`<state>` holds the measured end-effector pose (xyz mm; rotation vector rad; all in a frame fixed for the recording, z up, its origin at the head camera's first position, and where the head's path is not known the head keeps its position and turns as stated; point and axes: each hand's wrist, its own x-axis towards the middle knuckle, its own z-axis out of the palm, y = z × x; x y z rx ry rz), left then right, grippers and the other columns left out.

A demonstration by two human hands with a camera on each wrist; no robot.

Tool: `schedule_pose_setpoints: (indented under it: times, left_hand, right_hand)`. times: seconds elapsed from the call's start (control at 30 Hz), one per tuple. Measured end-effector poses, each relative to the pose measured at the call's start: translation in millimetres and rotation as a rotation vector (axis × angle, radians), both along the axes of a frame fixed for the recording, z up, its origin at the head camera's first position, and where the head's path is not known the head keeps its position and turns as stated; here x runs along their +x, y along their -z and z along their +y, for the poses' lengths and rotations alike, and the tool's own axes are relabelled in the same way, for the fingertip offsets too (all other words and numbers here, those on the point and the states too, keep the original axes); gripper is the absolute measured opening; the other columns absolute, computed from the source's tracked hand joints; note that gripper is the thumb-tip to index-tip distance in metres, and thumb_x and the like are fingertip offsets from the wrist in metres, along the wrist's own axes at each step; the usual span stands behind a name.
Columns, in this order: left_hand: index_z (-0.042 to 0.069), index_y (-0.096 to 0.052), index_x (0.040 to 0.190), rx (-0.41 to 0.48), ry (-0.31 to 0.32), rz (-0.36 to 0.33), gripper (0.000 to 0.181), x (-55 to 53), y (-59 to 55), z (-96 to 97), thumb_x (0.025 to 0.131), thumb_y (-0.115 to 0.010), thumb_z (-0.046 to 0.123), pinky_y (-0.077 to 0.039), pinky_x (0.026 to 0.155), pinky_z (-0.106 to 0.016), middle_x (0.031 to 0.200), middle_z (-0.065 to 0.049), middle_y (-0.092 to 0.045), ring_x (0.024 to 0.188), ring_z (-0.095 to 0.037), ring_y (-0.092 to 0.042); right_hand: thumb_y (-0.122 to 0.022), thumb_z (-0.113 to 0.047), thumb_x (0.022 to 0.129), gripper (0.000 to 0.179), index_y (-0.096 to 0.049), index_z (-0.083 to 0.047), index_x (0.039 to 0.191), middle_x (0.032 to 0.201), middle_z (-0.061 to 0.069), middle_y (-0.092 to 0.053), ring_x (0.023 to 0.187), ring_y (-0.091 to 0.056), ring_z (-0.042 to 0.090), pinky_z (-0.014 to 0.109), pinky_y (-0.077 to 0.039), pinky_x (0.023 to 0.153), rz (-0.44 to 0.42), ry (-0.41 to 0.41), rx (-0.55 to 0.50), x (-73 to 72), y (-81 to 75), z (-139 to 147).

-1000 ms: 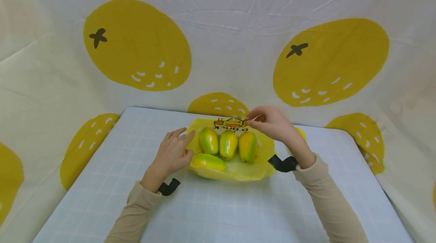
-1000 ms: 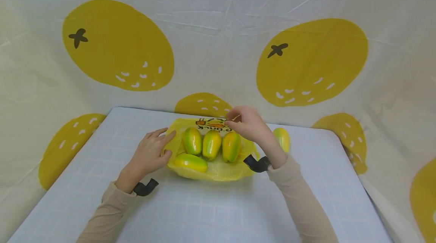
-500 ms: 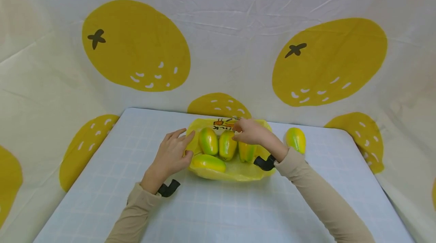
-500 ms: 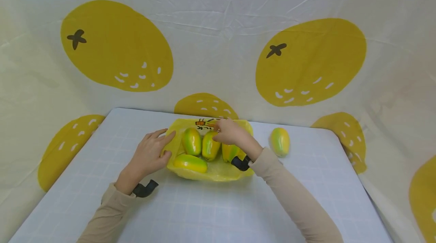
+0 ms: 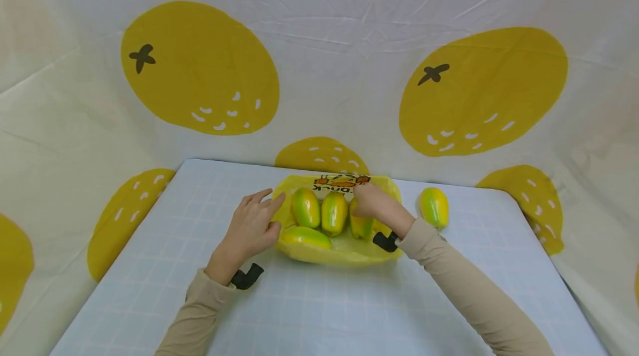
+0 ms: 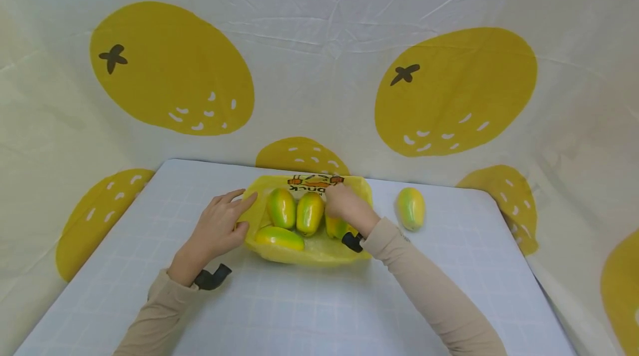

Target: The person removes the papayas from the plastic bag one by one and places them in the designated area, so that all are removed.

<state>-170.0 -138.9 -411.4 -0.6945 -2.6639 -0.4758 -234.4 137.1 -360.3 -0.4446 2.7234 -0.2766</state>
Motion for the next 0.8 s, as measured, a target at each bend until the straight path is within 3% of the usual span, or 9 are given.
schedule_pose_setpoints:
  times: [0.1, 0.2, 0.37, 0.57, 0.8]
  left_hand:
    - [-0.002, -0.061, 0.134, 0.002, 0.001, 0.001, 0.054, 0.2, -0.9, 0.4, 0.080, -0.056, 0.007, -0.037, 0.105, -0.057, 0.120, -0.020, -0.068, 0.130, -0.039, -0.050]
    - [-0.001, -0.060, 0.135, -0.003, 0.000, -0.003, 0.055, 0.9, -1.6, 0.9, 0.080, -0.056, 0.007, -0.037, 0.106, -0.057, 0.120, -0.020, -0.068, 0.130, -0.039, -0.049]
    - [-0.002, -0.060, 0.135, -0.008, 0.000, -0.004, 0.056, 1.8, -1.5, 1.5, 0.080, -0.057, 0.008, -0.038, 0.105, -0.057, 0.120, -0.019, -0.068, 0.130, -0.038, -0.049]
    - [-0.002, -0.060, 0.134, -0.007, 0.002, 0.004, 0.056, 1.3, -0.1, 2.1, 0.079, -0.057, 0.008, -0.039, 0.104, -0.057, 0.119, -0.019, -0.069, 0.129, -0.039, -0.050]
    - [-0.002, -0.060, 0.134, -0.010, -0.003, -0.010, 0.055, 1.3, -0.5, 2.1, 0.080, -0.057, 0.009, -0.039, 0.105, -0.057, 0.120, -0.020, -0.068, 0.129, -0.038, -0.050]
  right_hand:
    - [-0.070, -0.007, 0.085, 0.046, -0.057, 0.008, 0.126, 0.114, 0.023, -0.062, 0.091, -0.056, 0.029, 0.039, -0.050, 0.079, -0.018, 0.020, 0.014, -0.5, 3.7, 3.3]
    - [-0.073, -0.007, 0.082, 0.057, -0.053, 0.008, 0.133, 0.124, 0.025, -0.058, 0.098, -0.055, 0.031, 0.041, -0.050, 0.083, -0.030, 0.029, 0.001, -1.5, 8.1, 6.2]
    - [-0.075, -0.005, 0.077, 0.059, -0.054, 0.006, 0.132, 0.125, 0.024, -0.058, 0.097, -0.054, 0.030, 0.039, -0.048, 0.078, -0.025, 0.008, -0.014, -2.6, 15.2, 8.1]
    - [-0.079, -0.004, 0.077, 0.076, -0.044, 0.005, 0.144, 0.139, 0.026, -0.050, 0.115, -0.053, 0.034, 0.041, -0.050, 0.086, -0.053, 0.030, -0.007, -2.2, 18.7, 6.3]
    - [-0.087, -0.007, 0.069, 0.093, -0.039, 0.005, 0.147, 0.142, 0.026, -0.048, 0.121, -0.051, 0.037, 0.045, -0.049, 0.094, -0.068, 0.037, 0.036, -0.3, 20.0, 4.4]
